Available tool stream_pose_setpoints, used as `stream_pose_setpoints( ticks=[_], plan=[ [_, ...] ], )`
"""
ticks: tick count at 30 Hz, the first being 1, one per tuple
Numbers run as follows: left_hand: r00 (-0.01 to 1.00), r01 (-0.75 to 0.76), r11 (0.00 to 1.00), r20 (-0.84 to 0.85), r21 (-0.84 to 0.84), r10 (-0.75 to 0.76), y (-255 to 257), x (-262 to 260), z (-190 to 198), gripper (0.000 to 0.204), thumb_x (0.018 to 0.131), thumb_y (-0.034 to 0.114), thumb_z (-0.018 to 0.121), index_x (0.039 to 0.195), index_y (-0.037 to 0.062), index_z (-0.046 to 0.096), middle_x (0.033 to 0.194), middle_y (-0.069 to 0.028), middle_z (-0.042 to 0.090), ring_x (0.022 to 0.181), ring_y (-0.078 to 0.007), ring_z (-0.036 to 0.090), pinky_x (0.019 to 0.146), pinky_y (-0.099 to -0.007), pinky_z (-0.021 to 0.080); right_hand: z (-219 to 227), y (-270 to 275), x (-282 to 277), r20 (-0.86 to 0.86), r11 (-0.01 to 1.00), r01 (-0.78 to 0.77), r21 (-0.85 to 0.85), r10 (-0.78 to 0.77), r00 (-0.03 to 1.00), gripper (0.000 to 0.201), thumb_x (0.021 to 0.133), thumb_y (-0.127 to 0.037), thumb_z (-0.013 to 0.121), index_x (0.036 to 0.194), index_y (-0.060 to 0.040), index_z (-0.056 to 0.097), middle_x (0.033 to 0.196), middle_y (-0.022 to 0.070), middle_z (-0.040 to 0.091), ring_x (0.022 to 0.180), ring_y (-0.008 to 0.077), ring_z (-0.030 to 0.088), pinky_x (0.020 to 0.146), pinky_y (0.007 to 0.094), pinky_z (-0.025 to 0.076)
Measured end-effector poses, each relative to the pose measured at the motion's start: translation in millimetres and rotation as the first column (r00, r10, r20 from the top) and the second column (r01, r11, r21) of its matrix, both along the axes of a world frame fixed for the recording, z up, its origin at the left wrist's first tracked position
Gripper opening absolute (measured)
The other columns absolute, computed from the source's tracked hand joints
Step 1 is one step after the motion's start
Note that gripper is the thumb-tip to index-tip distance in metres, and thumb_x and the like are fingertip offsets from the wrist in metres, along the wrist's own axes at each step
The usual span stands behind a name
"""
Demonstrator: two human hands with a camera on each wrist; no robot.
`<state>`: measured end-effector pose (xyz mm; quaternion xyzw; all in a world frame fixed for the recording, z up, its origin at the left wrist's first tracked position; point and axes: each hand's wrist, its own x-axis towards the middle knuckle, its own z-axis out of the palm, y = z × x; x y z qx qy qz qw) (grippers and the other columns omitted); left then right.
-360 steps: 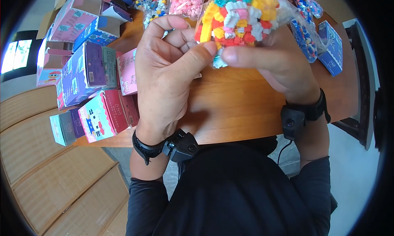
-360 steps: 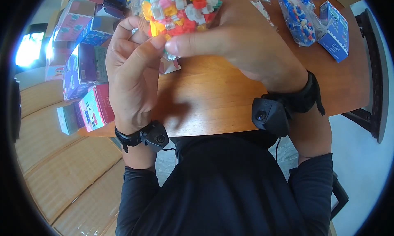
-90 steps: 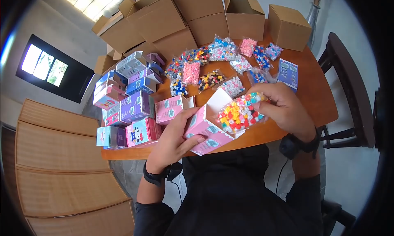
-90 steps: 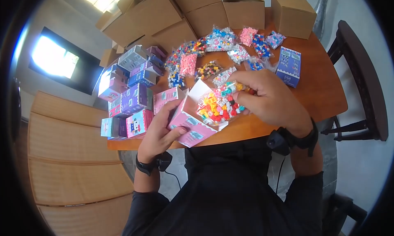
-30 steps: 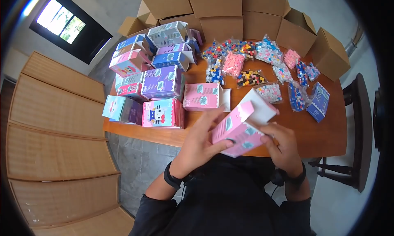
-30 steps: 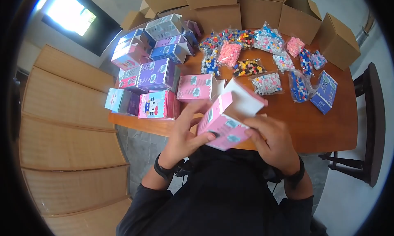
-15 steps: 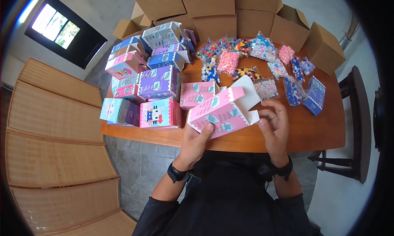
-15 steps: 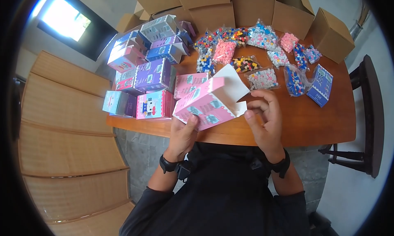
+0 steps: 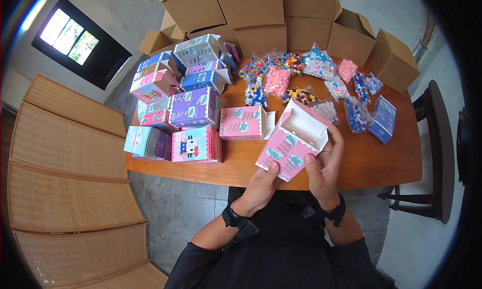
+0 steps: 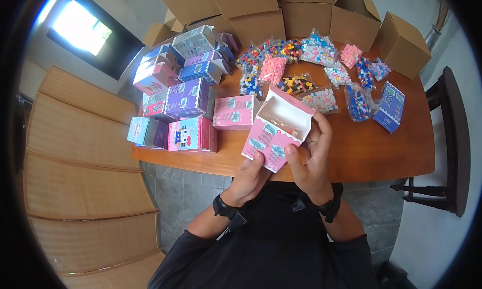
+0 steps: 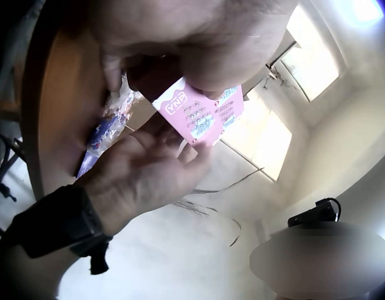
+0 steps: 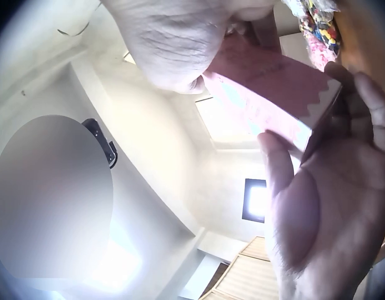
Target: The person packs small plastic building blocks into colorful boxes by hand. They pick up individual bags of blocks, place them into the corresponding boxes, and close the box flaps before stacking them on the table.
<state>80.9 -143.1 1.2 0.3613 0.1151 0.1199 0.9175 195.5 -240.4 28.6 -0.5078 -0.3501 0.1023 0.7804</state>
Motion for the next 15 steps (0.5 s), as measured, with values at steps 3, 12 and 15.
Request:
stream_pose_setpoints(
  ticks=[3, 12, 15],
  plan=[
    [0.996, 0.047, 0.998, -0.071, 0.037, -0.045, 3, -2, -1, 0.055, 0.099, 0.034, 0.046, 0.140, 0.0034, 0.027, 0.137, -0.0095, 0.042, 0.127, -0.0190, 0.040, 0.107, -0.0348, 0.032, 2, 0, 3, 0.008, 1.000, 0.029, -0.007, -0.029, 1.000, 0.065, 0.089, -0.003, 0.055, 0.140, -0.0013, 0.014, 0.129, 0.0214, 0.045, 0.116, 0.0235, 0.050, 0.096, 0.0343, 0.042],
    [0.985, -0.171, 0.751, 0.118, 0.638, 0.125, 26, -14, 2, 0.083, 0.084, 0.013, 0.068, 0.144, 0.0096, 0.010, 0.135, -0.0145, 0.034, 0.127, -0.0241, 0.036, 0.101, -0.0404, 0.036, -1, -17, 12, -0.031, 1.000, -0.009, -0.021, 0.009, 0.999, 0.071, 0.087, -0.011, 0.062, 0.140, -0.0038, 0.014, 0.126, 0.0230, 0.048, 0.113, 0.0236, 0.051, 0.096, 0.0333, 0.040],
    [0.987, -0.151, 0.706, 0.146, 0.692, 0.068, 23, -18, 22, 0.081, 0.084, 0.011, 0.067, 0.144, 0.0110, 0.012, 0.139, -0.0157, 0.032, 0.130, -0.0256, 0.035, 0.104, -0.0424, 0.033, -8, -16, 4, -0.061, 0.995, -0.100, -0.009, 0.099, 0.993, 0.073, 0.086, -0.016, 0.067, 0.137, -0.0047, 0.016, 0.126, 0.0243, 0.048, 0.114, 0.0247, 0.051, 0.096, 0.0337, 0.040]
  ],
)
